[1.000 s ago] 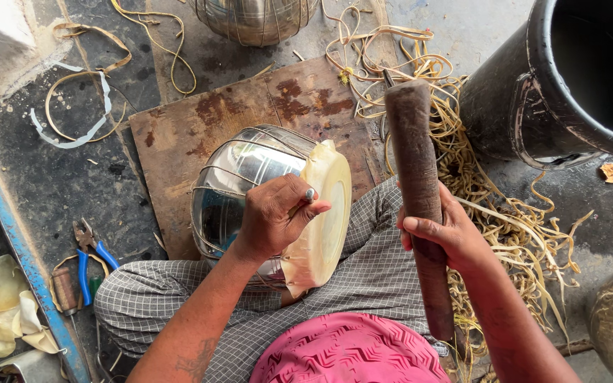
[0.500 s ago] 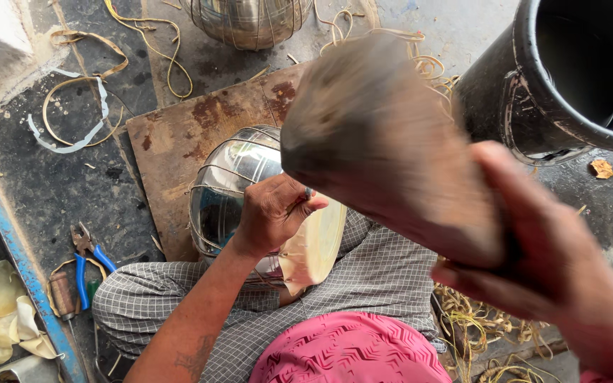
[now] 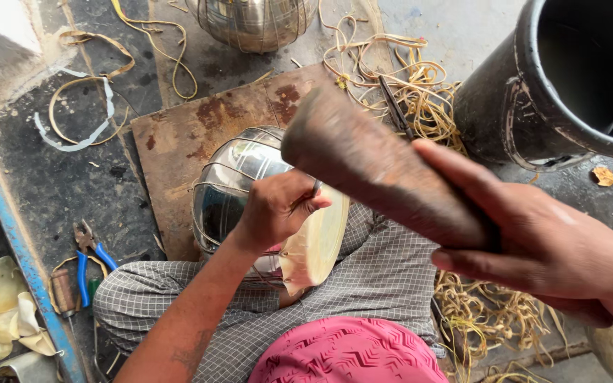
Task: The person is repairing a drum by hand and using a mallet to hammer a metal tool into the side of the instrument. The person handles drum heads and uses pliers to adjust the tension of the straps while sitting on the floor.
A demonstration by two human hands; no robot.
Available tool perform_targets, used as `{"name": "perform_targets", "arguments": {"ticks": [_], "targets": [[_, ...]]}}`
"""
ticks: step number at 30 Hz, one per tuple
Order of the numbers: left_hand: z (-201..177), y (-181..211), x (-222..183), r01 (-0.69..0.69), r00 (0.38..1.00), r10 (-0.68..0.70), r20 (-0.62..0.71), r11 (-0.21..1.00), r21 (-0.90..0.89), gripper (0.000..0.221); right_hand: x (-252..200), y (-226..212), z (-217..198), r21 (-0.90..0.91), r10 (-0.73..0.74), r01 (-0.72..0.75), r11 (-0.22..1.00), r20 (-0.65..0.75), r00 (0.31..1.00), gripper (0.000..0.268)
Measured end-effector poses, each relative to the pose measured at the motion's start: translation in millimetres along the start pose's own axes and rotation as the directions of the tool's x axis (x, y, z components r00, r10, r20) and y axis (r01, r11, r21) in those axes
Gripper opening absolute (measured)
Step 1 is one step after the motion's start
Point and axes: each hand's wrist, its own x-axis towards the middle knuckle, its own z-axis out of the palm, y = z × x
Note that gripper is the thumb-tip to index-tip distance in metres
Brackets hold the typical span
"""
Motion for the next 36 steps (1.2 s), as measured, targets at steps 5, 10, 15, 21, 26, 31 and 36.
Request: {"name": "perform_targets", "arguments": {"ticks": [5,10,15,21,26,31,36], "targets": [[-2,-9,7,0.182,0.979,-0.202,-0.003,0.89,-0.419,0.015,-1,39,8,0.09,-0.337,0.363,0.927,-0.221,0.915,0.111],[-7,-5,6,0.162,0.976,-0.203,-0.074,0.915,-0.368,0.006,3,60,12,0.176,-0.15,0.183,0.967,-0.185,0.971,0.116],[-7,5,12,0.186,0.98,-0.198,-0.013,0.941,-0.282,0.006,12,62,11,0.188,-0.177,0.21,0.959,-0.178,0.968,0.114],[-11,11,16,0.104,0.994,-0.106,-0.011,0.988,-0.118,0.012,21,49,7,0.124,0.044,-0.031,0.992,-0.101,0.994,0.123],[-10,11,18,0.072,0.997,-0.072,-0.001,0.993,-0.089,0.011,24,38,3,0.086,0.046,-0.038,0.996,-0.09,0.995,0.122],[-7,10,18,0.023,1.0,-0.023,0.001,0.999,-0.029,0.011,16,35,-2,0.024,-0.376,0.398,0.917,-0.283,0.882,0.107],[-2,1,11,0.064,0.997,-0.063,0.044,0.997,-0.032,0.012,14,17,-1,0.029,-0.366,0.399,0.917,-0.342,0.865,0.099]]}}
